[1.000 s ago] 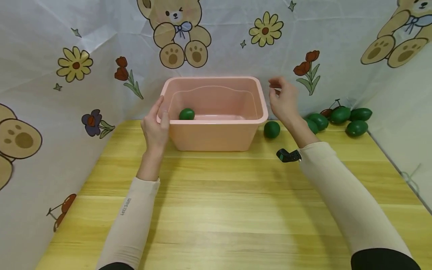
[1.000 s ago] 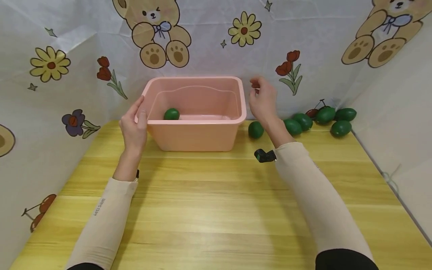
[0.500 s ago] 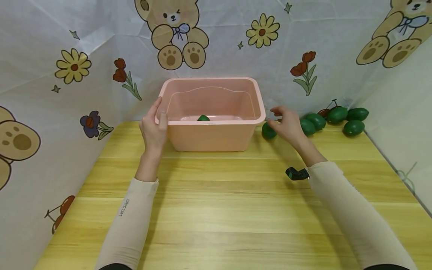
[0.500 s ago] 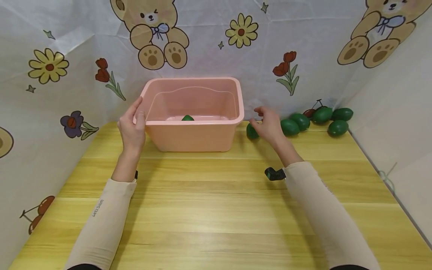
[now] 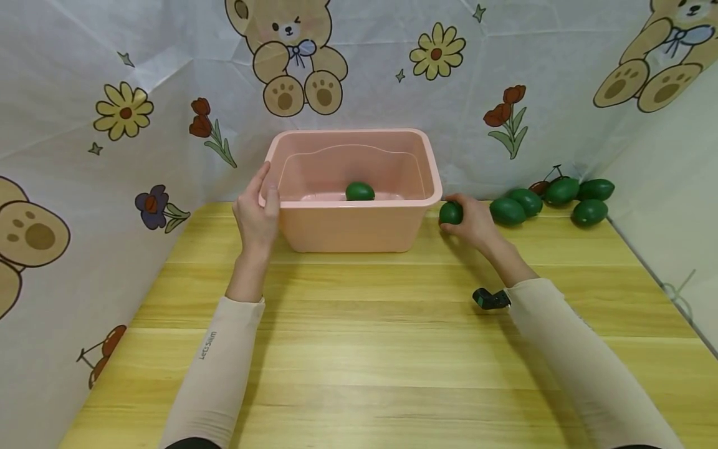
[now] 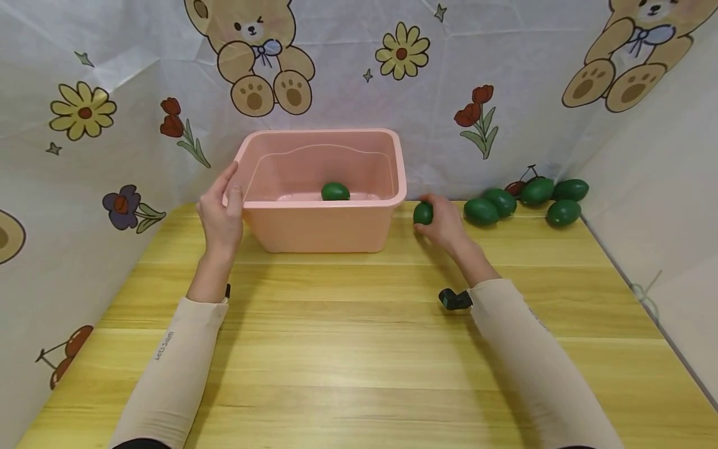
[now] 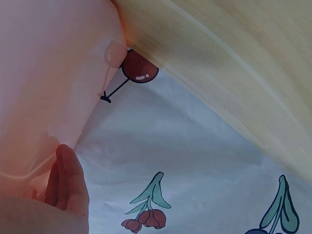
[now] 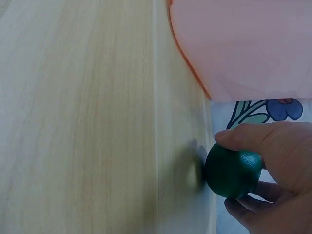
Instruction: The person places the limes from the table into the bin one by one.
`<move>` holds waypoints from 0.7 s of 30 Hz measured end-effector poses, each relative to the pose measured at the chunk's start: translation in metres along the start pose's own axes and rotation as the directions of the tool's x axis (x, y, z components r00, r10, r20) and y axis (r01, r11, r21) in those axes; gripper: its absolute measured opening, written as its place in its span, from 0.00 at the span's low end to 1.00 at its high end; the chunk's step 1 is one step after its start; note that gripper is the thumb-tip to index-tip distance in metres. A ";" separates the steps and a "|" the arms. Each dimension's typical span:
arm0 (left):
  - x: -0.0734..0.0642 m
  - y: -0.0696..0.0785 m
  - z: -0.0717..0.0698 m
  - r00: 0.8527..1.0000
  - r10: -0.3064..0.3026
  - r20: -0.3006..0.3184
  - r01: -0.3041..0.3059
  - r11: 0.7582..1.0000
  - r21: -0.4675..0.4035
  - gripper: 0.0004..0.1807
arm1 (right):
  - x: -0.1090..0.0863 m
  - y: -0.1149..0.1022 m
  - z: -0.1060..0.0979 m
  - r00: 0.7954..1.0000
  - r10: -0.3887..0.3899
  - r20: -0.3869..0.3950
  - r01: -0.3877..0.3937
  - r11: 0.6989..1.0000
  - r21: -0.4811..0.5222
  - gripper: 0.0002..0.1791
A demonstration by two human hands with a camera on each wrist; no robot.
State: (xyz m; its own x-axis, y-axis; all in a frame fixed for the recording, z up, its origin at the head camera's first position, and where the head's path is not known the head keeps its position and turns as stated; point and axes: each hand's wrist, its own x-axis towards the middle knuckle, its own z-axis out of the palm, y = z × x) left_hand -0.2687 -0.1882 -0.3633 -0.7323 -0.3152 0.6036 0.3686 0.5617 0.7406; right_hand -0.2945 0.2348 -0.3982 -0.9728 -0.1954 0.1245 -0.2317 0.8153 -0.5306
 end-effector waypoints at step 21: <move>-0.001 0.000 0.000 1.000 0.002 -0.003 -0.002 1.000 -0.007 0.27 | -0.005 -0.053 -0.049 0.948 0.014 -0.318 0.036 0.988 0.151 0.39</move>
State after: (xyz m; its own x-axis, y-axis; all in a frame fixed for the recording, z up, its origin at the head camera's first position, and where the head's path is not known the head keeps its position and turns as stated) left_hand -0.2678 -0.1880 -0.3635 -0.7296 -0.3168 0.6060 0.3739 0.5572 0.7414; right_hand -0.2778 0.2190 -0.3294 -0.9261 -0.0002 0.3774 -0.2636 0.7160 -0.6464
